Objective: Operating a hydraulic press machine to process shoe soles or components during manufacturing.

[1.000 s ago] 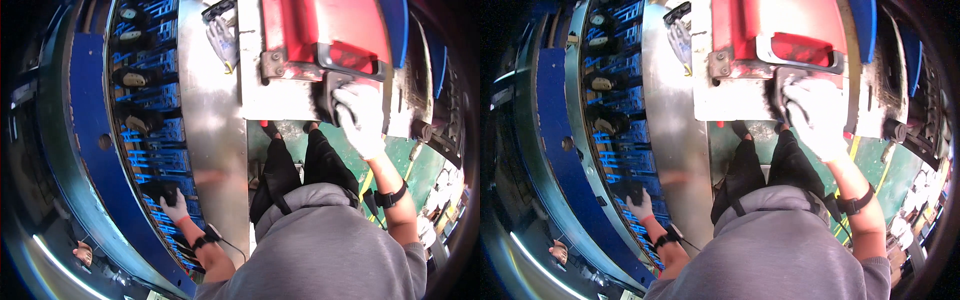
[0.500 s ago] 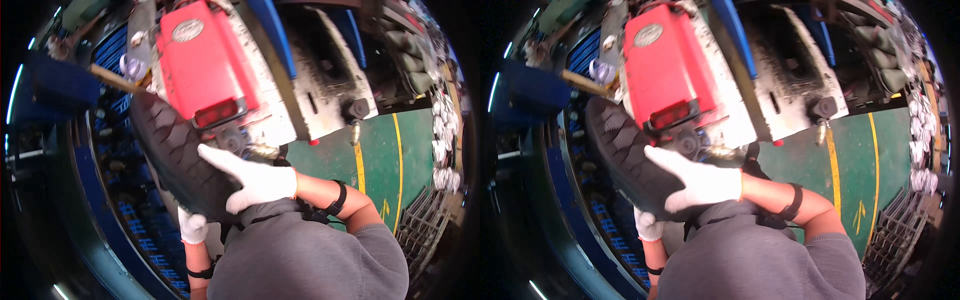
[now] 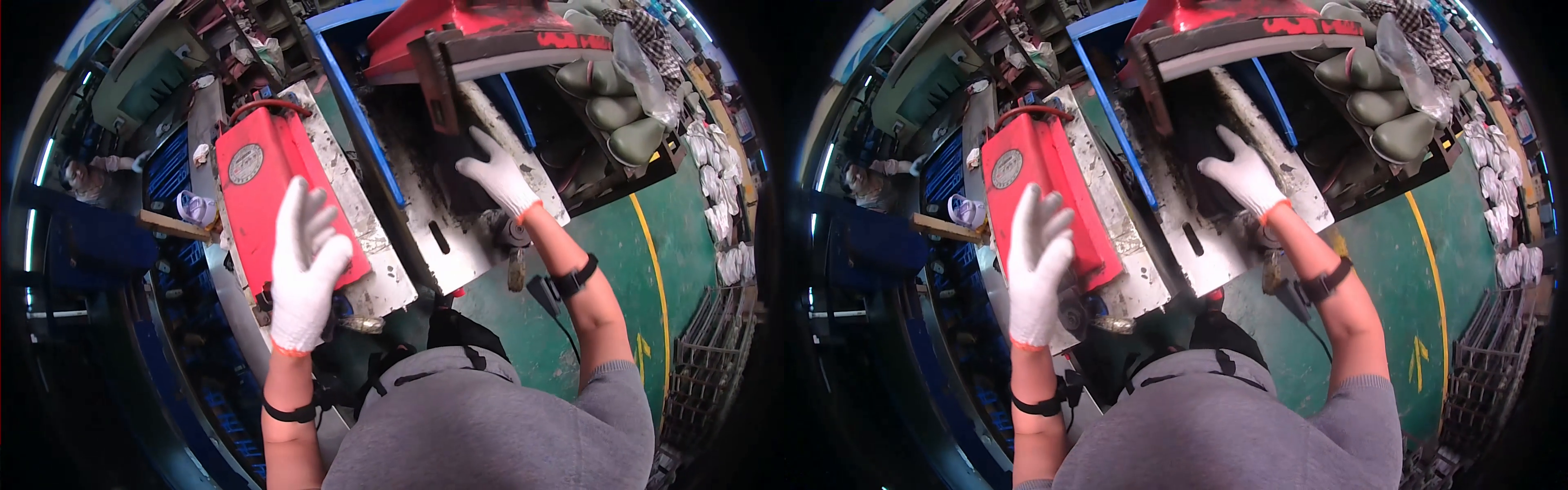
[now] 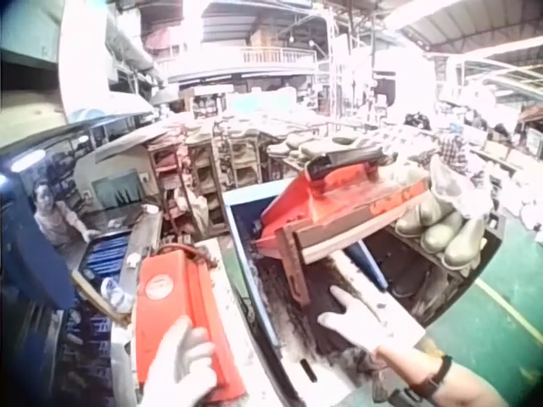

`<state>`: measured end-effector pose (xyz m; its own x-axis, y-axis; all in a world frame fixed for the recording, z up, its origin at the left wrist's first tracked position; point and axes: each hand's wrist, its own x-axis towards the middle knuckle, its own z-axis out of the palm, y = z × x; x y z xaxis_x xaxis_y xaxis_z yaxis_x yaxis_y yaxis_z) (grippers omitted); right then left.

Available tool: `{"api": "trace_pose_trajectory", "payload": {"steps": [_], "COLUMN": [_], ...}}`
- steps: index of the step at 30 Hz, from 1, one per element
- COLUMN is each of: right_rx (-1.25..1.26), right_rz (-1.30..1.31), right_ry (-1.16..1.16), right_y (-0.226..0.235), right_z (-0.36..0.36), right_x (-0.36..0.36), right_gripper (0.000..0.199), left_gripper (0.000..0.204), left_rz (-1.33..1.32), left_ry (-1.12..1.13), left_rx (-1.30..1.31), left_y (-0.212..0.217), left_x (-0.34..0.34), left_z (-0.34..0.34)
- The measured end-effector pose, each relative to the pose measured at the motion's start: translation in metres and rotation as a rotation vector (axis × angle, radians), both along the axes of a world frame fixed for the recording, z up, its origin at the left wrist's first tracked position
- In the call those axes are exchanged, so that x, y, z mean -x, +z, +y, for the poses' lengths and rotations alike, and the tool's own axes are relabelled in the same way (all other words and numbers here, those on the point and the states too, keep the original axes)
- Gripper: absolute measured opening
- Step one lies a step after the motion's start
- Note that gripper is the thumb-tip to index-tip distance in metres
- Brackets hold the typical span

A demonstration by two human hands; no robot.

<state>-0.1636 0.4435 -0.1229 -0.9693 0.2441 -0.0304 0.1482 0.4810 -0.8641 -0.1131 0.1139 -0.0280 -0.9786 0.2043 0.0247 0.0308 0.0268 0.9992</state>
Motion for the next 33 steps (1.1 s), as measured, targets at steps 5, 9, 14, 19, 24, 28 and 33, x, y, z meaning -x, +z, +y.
{"api": "trace_pose_trajectory", "payload": {"steps": [5, 9, 14, 19, 24, 28, 33], "right_rx": [-0.335, -0.568, -0.762, -0.765, -0.732, -0.736, -0.763], "right_rz": [0.003, -0.167, -0.227, -0.276, -0.289, -0.279, -0.293], "right_ry": [0.009, 0.065, 0.171, 0.238, 0.239, 0.237, 0.229], "right_y": [-0.021, -0.042, -0.058, -0.054, -0.05, -0.052, -0.054], "right_z": [0.034, 0.028, 0.034, 0.038, 0.04, 0.041, 0.04], "right_x": [0.071, 0.089, 0.088, 0.089, 0.083, 0.083, 0.083], "right_gripper": [0.093, 0.091, 0.095, 0.095, 0.097, 0.098, 0.098], "left_gripper": [0.084, 0.086, 0.089, 0.075, 0.074, 0.071, 0.059], "left_rz": [0.158, 0.274, 0.35, 0.597, 0.747, 0.873, 0.855], "left_ry": [0.03, 0.037, 0.058, -0.026, -0.141, -0.317, -0.312], "left_rx": [-0.049, -0.056, -0.02, 0.148, 0.52, 0.443, 0.447], "left_y": [0.031, 0.045, 0.06, 0.087, 0.118, 0.131, 0.123], "left_x": [0.05, 0.08, 0.105, 0.132, 0.152, 0.181, 0.184], "left_z": [0.042, 0.07, 0.097, 0.128, 0.168, 0.188, 0.186]}}
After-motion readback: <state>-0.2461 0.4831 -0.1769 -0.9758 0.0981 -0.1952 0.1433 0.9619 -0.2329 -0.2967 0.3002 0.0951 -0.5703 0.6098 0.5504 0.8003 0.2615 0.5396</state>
